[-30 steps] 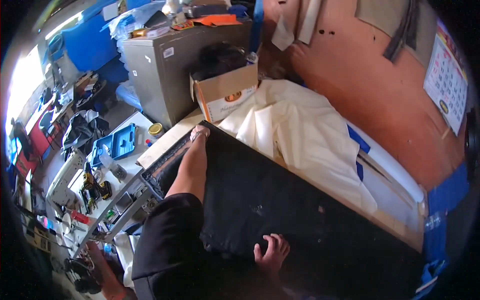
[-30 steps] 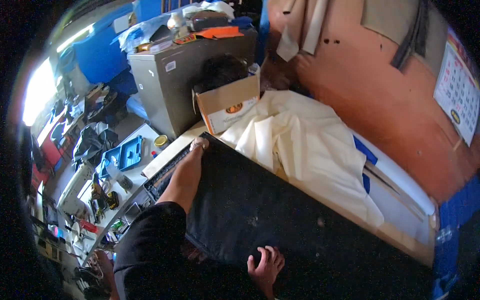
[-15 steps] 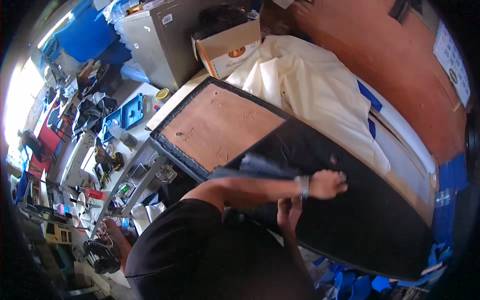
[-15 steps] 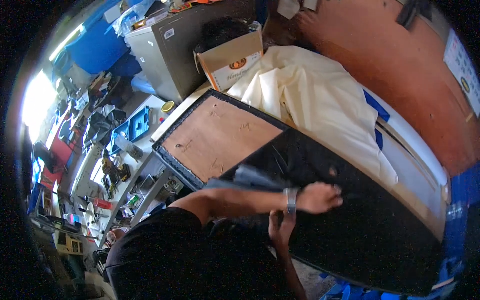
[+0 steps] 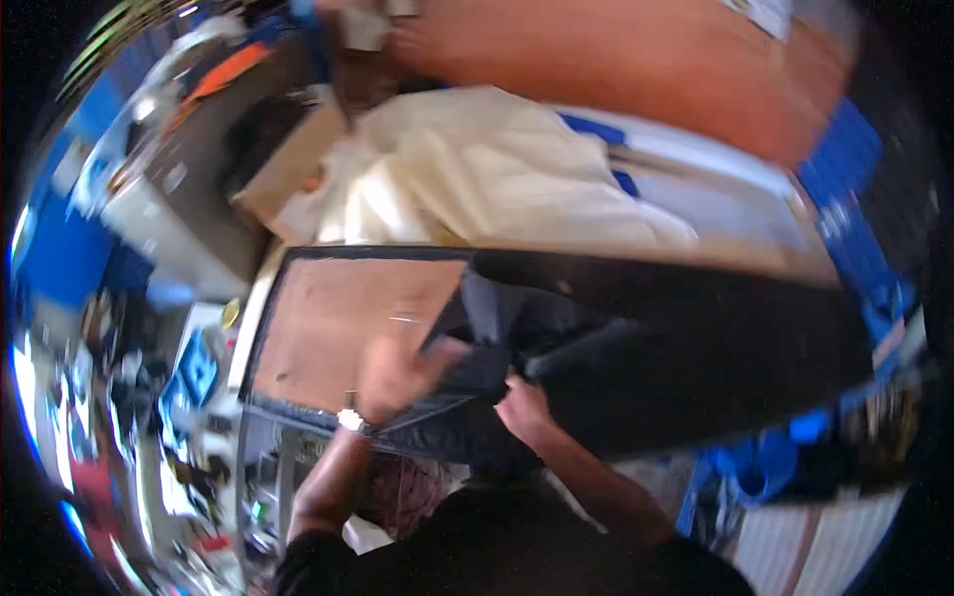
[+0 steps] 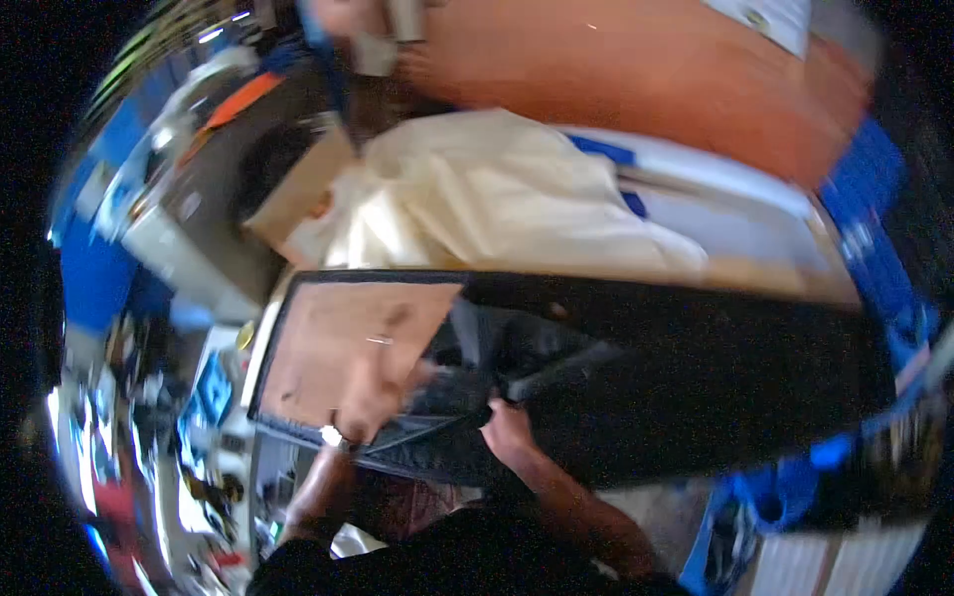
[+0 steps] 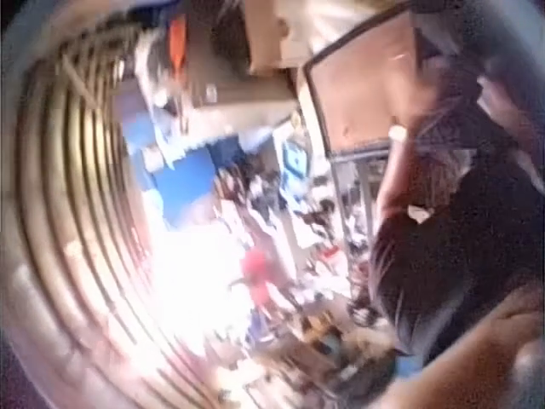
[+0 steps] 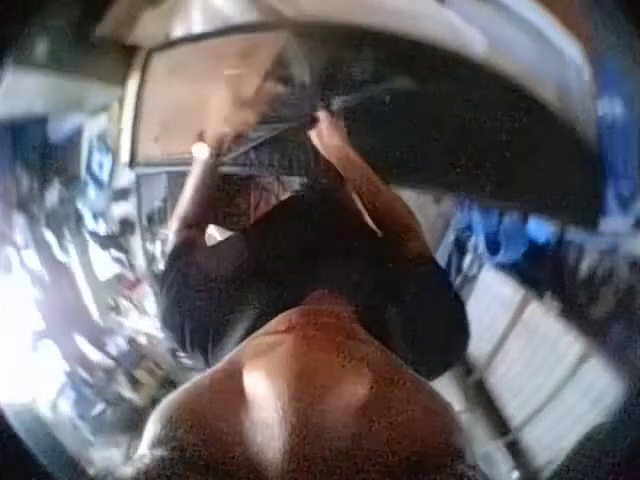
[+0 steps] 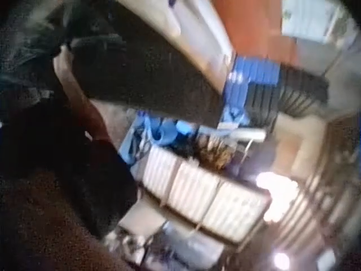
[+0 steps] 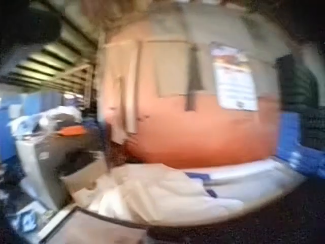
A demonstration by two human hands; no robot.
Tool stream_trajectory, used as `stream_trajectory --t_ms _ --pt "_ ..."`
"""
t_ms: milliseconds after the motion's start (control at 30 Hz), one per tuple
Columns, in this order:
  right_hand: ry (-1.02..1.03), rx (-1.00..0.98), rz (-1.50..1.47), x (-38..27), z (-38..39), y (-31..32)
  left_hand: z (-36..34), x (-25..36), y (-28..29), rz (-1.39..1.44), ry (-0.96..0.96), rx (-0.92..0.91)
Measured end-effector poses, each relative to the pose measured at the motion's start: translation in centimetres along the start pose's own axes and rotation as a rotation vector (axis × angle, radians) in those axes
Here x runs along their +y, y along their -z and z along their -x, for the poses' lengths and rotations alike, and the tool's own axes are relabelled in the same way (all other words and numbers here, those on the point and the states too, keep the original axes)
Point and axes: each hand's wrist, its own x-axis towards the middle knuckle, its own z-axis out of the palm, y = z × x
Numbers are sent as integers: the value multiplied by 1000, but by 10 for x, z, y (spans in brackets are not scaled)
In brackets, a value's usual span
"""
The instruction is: The recorder is marking a furniture frame with a pencil and then trimming and securing fabric using a utility knife and a hammer.
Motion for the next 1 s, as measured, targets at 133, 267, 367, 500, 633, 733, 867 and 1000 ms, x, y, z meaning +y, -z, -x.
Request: stream_trajectory --t_ms 133,267,367,500,633,733,867,1000 --pt "717 -173 1549 -8 12 31 15 -220 -46 -674 -328 -14" --pt "686 -2 677 -140 -5 65 11 -181 -109 2 -53 52" --pt "917 667 1601 -317 38 169 -5 -112 -142 29 -65 84" --pt "617 1220 2392 -513 117 367 -40 -66 -201 -245 -77 86" --pt "876 1304 2258 -664 193 618 -77 27 -277 -353 -139 52" --pt "1139 1446 2278 -818 399 781 -88 63 -343 -170 -22 -37" --pt "1453 1626 2084 -905 447 824 -94 188 -419 -296 65 -96" --pt "-307 1802 2594 -850 282 730 -122 261 -474 -660 84 -121"
